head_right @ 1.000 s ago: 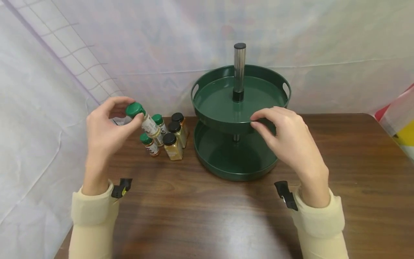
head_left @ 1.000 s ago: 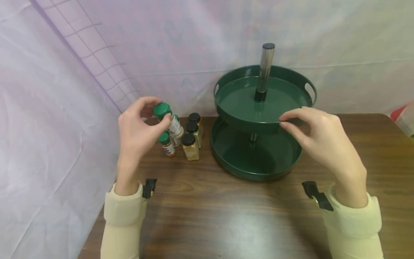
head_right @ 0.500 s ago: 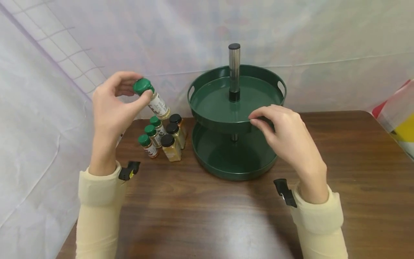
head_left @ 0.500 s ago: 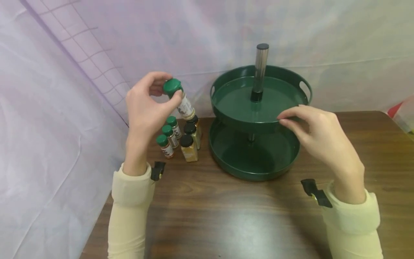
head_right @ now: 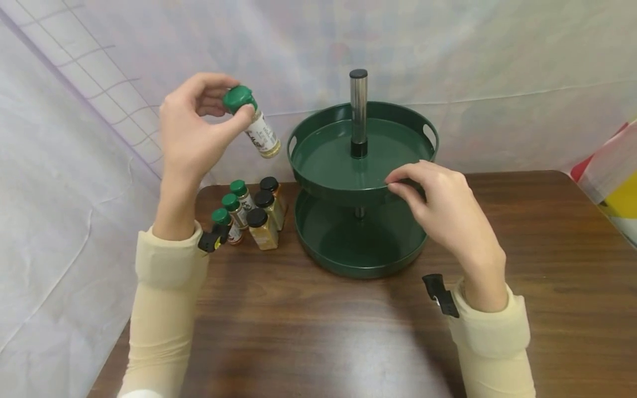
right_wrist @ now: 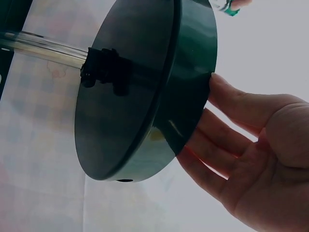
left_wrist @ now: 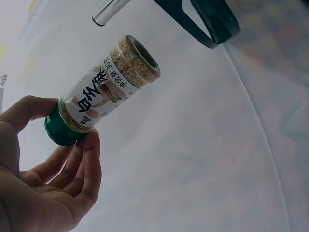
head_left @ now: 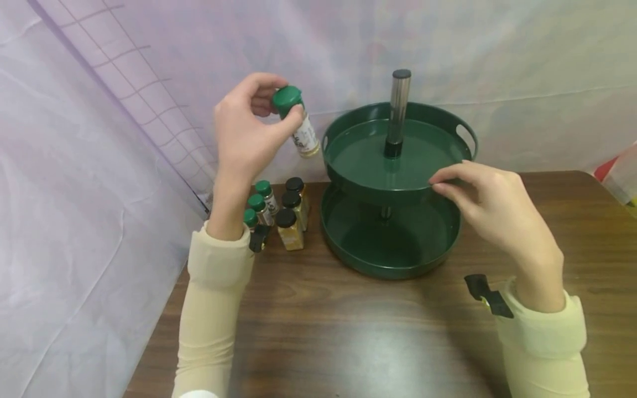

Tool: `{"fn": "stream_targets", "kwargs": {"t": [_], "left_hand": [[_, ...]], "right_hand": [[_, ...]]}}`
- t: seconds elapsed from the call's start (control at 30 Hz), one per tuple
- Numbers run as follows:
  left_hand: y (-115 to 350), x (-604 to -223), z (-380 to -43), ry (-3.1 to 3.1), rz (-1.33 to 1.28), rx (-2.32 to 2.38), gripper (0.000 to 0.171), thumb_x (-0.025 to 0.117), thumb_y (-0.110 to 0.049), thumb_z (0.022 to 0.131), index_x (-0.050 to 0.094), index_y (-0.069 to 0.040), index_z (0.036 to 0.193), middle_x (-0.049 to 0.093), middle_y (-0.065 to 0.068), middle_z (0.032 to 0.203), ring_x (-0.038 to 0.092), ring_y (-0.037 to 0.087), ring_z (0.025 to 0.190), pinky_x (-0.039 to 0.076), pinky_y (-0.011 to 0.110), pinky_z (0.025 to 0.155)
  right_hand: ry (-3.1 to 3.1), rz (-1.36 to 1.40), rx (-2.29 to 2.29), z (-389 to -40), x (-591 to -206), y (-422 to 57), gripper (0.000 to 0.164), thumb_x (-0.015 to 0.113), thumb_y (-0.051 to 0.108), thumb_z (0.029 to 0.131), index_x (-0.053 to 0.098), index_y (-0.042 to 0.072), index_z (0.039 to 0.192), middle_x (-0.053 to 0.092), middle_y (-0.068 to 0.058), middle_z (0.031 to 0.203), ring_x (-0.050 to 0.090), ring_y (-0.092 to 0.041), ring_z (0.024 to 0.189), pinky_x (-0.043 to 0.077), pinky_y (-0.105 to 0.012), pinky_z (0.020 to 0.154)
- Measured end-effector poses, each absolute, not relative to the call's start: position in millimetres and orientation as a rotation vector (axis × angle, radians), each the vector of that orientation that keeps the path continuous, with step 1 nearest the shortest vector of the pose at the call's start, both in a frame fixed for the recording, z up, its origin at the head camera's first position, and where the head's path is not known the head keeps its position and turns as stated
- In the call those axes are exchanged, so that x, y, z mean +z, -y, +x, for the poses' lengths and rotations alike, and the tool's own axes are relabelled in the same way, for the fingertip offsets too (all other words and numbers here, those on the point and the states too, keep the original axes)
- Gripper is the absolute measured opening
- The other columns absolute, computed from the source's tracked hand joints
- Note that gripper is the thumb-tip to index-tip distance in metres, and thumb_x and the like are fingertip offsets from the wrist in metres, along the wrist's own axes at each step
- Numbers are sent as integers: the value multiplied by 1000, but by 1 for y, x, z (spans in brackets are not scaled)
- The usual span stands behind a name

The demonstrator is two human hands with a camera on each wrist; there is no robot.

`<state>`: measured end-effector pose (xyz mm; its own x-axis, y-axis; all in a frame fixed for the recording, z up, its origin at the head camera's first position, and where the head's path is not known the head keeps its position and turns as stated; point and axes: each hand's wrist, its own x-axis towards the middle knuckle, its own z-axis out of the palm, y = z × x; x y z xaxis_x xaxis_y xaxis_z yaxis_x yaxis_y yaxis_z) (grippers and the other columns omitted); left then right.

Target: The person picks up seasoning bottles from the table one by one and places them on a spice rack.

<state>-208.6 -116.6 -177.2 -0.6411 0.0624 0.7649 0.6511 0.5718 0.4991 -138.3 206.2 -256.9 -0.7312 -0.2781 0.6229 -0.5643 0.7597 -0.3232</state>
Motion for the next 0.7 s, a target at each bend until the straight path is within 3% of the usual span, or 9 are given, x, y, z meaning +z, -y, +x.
{"fn": "stream_targets", "kwargs": {"t": [0.3,0.7], "left_hand": [[91,-171,-229,2172,-608,-1044,31,70,-13,88,70,1,116,71,13,102,64,21,89,50,27,84],[66,-182,-258,2352,-549,-933,31,67,-20,92,68,-5,119,70,8,101,55,18,84,44,28,76]], "right_hand": [[2406,608,699,-137,-258,-209,15,76,3,89,76,9,103,73,1,93,58,-10,76,41,-18,72],[2420,600,722,-137,-258,-209,18,76,3,89,76,10,105,73,1,98,62,-11,84,42,-16,77]]}}
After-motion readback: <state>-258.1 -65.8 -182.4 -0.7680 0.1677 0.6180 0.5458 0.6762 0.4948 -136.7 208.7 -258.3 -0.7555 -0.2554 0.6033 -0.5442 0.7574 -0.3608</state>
